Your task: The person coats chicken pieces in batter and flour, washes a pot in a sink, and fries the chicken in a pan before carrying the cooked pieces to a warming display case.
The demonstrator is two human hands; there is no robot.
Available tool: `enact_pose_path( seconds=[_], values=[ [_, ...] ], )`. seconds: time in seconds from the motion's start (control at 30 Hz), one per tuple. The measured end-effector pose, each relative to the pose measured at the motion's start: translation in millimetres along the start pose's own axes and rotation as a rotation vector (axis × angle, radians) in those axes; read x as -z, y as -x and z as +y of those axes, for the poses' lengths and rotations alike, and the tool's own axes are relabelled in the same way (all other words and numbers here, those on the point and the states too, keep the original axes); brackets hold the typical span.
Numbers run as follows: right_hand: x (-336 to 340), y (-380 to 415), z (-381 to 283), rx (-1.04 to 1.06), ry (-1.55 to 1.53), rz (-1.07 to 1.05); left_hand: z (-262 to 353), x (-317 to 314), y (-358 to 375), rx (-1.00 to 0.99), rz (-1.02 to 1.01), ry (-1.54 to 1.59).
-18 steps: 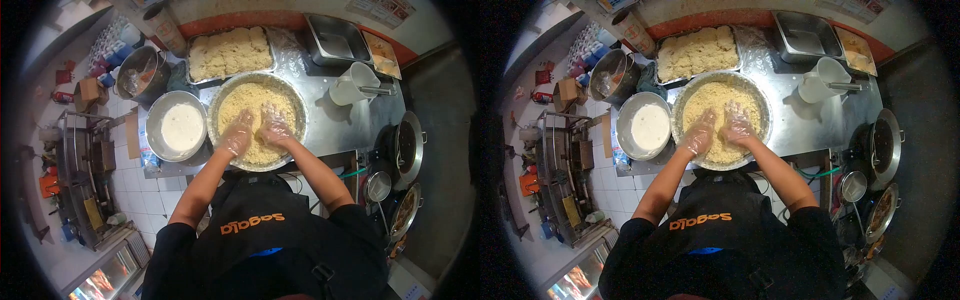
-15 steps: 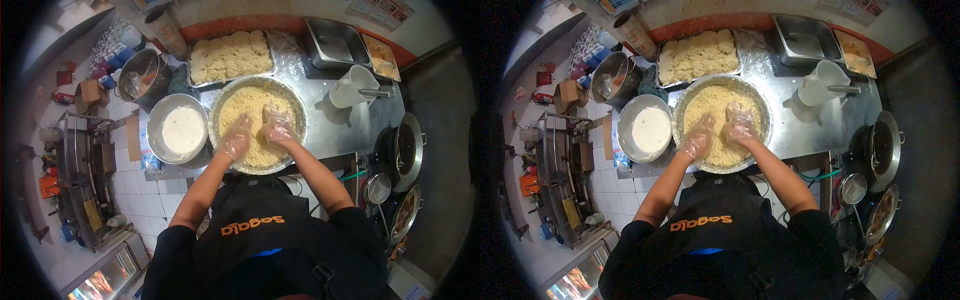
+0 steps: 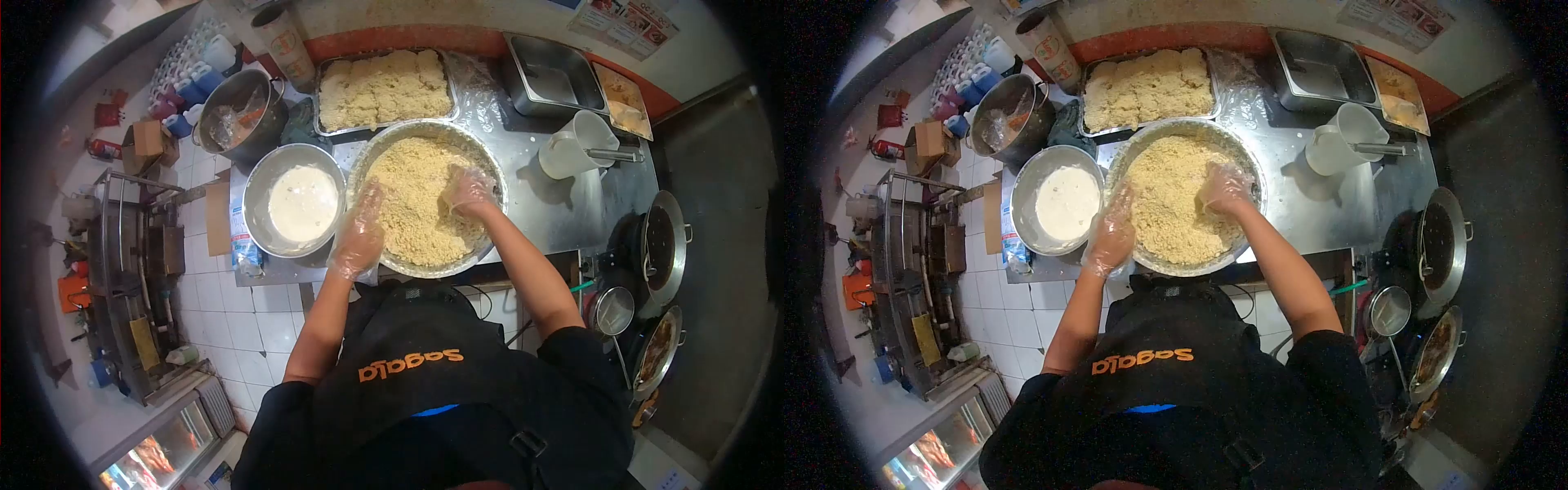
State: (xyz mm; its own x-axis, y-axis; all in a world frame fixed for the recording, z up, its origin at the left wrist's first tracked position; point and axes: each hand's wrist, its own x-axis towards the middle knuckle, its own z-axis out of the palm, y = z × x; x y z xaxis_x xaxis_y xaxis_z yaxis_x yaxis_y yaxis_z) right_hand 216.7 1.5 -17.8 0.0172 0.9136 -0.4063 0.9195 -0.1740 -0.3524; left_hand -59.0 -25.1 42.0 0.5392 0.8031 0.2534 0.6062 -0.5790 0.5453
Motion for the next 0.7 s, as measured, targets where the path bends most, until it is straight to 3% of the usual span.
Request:
enact_pose_path(
  seconds=[0.07, 0.13, 0.23, 0.37, 0.43, 0.53, 0.7],
  values=[
    [1.3, -10.5, 0.5, 0.052, 0.152, -0.105, -2.1, 2.4, 9.5, -0.009, 0.028, -0.014],
    [7.0, -11.2, -4.0, -0.013, -0.147, -0.107, 2.4, 10.6, 13.7, -0.021, 0.056, -0.029],
    [11.2, -6.8, -7.5, 0.128, 0.032, -0.058, 11.1, 22.6, 15.8, -0.018, 0.055, -0.073],
    [12.9, -10.3, -11.6, 0.037, -0.122, -0.151, 8.6, 25.9, 22.4, 0.022, 0.129, 0.039],
    [15.9, -13.7, -11.5, 0.010, 0.183, -0.282, 7.4, 26.7, 26.4, 0.010, 0.144, 0.056],
    [25.2, -5.2, -13.7, 0.056, 0.076, -0.089, 6.8, 27.8, 28.4, 0.052, 0.162, 0.099],
    [63.3, 10.4, -43.6, 0.089, 0.096, 0.050, -0.1, 24.1, 31.4, 0.039, 0.183, 0.117]
  ],
)
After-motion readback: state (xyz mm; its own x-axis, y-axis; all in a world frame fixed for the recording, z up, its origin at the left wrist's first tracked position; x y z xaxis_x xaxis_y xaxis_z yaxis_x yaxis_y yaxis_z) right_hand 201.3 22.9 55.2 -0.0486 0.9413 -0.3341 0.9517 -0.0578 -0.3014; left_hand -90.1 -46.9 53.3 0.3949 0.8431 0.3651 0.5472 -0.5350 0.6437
